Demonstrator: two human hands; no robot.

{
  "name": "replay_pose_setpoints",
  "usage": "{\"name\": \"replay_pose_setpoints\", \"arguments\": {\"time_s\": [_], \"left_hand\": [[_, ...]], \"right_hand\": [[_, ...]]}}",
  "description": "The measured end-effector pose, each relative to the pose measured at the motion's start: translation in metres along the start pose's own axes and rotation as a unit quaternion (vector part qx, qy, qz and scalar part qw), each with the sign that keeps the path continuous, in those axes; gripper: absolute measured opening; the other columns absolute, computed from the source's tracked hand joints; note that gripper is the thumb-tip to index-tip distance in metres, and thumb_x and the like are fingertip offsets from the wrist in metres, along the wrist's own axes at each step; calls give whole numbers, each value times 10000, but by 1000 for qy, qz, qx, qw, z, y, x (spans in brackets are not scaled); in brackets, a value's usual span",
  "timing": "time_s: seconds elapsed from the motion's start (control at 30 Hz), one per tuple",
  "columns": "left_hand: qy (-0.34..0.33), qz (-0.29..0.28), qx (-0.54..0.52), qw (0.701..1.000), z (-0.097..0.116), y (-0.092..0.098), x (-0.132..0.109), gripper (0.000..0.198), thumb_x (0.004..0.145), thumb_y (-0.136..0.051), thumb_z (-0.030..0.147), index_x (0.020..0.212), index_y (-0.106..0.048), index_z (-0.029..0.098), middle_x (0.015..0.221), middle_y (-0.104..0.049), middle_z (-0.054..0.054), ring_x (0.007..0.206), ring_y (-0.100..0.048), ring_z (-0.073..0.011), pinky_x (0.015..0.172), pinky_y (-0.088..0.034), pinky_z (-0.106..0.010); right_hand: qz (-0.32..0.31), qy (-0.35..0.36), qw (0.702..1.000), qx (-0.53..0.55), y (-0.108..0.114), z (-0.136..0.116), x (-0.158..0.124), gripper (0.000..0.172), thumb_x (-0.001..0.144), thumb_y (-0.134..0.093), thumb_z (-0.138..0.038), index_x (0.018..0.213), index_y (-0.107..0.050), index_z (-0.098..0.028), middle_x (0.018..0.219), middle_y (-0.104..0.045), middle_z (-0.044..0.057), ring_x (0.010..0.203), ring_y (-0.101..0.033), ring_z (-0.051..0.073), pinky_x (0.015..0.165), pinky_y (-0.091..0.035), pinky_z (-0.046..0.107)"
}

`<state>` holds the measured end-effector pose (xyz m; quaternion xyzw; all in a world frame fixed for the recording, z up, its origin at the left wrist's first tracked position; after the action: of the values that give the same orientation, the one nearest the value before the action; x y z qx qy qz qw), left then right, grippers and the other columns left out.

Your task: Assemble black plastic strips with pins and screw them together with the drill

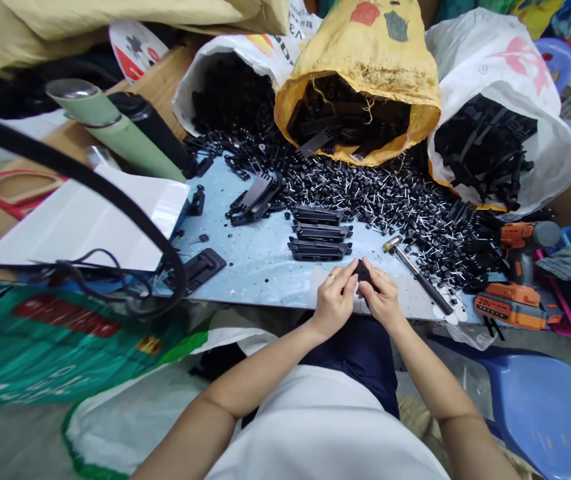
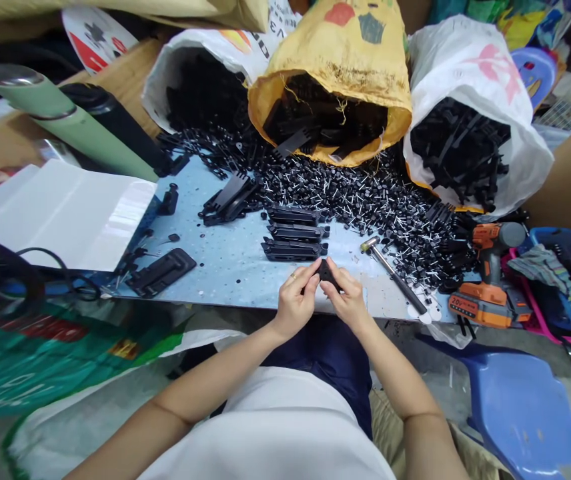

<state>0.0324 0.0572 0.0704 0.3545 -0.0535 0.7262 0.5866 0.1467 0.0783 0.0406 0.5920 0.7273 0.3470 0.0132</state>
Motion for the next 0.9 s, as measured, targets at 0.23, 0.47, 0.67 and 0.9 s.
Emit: {"name": "replay_pose_setpoints", "arguments": {"time_s": [0.23, 0.47, 0.67, 0.9], "left_hand": [[160, -95, -62, 981, -57, -18, -20, 383, 910, -369, 383, 1121, -592, 153, 810, -659, -67, 639, -616, -133, 632, -528, -265], [155, -148, 126, 968, -73, -11, -51, 418, 842, -438, 228, 1253, -479, 160, 1150, -564, -145, 1035, -571, -246, 875, -477, -422], [-101, -343, 223, 907, -41, -59, -39, 327, 831, -429, 85, 1080, -598, 212, 966, -638, -84, 1000, -568, -231, 976, -350, -542], [-141, -285, 227, 921, -47, -41, -46, 299, 891, -405, 207, 1152, -548, 180, 945, -646, -89, 916, -599, -213, 916, -428, -474]], "right_hand": [[-124, -27, 988, -92, -25, 20, -2, 516, 879, -380, -474, 1335, -422, -239, 1019, -628, 66, 835, -605, 135, 748, -517, 271], [62, -165, 920, -350, 132, 121, 101, 453, 875, -374, -414, 1236, -514, -178, 1187, -551, 116, 1101, -489, 222, 947, -417, 384], [117, -313, 836, -436, 220, 189, 144, 448, 843, -424, -265, 1251, -449, -81, 1218, -468, 197, 1135, -414, 282, 940, -364, 409], [128, -333, 799, -485, 248, 214, 176, 409, 855, -398, -292, 1185, -441, -53, 1227, -412, 231, 1147, -358, 287, 903, -358, 386]]}}
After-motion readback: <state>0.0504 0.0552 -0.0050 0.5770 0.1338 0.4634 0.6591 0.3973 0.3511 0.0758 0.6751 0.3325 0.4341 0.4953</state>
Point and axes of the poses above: each hand's wrist, its own x-axis towards the middle knuckle, its own y-axis out of the back of the hand, z = x × y, the point moved 10 cm from there along x, towards the middle knuckle
